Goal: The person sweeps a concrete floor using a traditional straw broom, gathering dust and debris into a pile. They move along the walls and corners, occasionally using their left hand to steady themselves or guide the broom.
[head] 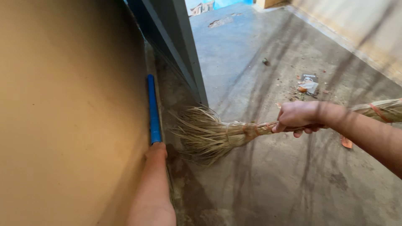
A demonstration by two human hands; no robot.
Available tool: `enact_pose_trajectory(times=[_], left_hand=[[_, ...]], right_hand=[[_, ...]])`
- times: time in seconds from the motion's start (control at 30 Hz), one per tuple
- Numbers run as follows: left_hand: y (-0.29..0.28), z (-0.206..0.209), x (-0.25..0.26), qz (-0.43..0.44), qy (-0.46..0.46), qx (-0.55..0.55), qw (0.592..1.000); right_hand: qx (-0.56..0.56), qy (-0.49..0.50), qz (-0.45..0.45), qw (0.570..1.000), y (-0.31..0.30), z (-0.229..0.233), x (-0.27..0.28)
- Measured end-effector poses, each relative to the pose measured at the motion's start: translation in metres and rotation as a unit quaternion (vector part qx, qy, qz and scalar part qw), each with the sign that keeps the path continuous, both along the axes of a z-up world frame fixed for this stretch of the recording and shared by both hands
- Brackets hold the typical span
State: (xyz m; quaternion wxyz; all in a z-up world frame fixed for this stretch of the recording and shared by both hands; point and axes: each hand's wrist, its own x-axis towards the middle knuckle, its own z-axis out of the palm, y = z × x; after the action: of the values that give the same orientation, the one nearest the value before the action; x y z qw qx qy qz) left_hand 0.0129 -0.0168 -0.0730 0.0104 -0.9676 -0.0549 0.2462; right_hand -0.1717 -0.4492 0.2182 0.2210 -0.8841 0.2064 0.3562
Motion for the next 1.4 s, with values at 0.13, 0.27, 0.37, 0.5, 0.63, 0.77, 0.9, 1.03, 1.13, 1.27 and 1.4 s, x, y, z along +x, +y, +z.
enact_pose_trajectory(times=[0.13,0.27,0.37,0.5,0.63,0.77,0.9,1.03,1.13,1.27,1.4], left_hand=[[-0.044,0.068,0.010,-0.096,-0.023,0.018,0.995],[-0.132,0.204,-0.001,-0.377,-0.492,-0.170,0.766],[-0.188,0.319,-0.006,-0.491,-0.569,-0.119,0.649],[-0.222,0.412,0.016,-0.527,-0.577,0.110,0.613],[-0.167,0.424,0.045,-0.342,-0.370,0.247,0.828],[-0.030,0.429,0.039,-0.261,-0.316,0.244,0.879],[-0.011,0.434,0.016,-0.356,-0.360,0.145,0.850],[-0.058,0.432,-0.006,-0.427,-0.415,0.186,0.782],[-0.093,0.428,-0.002,-0.534,-0.409,0.232,0.702],[-0.161,0.421,0.049,-0.615,-0.486,0.254,0.566],[-0.228,0.417,0.123,-0.489,-0.429,0.413,0.637]], right_hand=[[-0.016,-0.004,0.004,1.000,-0.021,-0.006,-0.006],[-0.104,0.024,0.033,0.994,-0.082,0.000,0.003],[-0.024,0.012,0.054,0.998,-0.128,0.027,0.003],[-0.253,-0.026,0.045,0.966,-0.142,0.102,-0.004],[-0.273,-0.112,0.054,0.954,-0.133,0.128,-0.002],[-0.221,-0.201,0.080,0.951,-0.124,0.099,0.016],[-0.158,-0.226,0.012,0.961,-0.092,0.084,0.045],[-0.197,-0.250,0.011,0.948,-0.049,0.081,0.058],[-0.187,-0.249,0.013,0.950,-0.038,0.073,0.053],[-0.155,-0.245,-0.018,0.957,-0.050,0.071,0.041],[-0.165,-0.246,-0.025,0.955,-0.072,0.062,0.035]])
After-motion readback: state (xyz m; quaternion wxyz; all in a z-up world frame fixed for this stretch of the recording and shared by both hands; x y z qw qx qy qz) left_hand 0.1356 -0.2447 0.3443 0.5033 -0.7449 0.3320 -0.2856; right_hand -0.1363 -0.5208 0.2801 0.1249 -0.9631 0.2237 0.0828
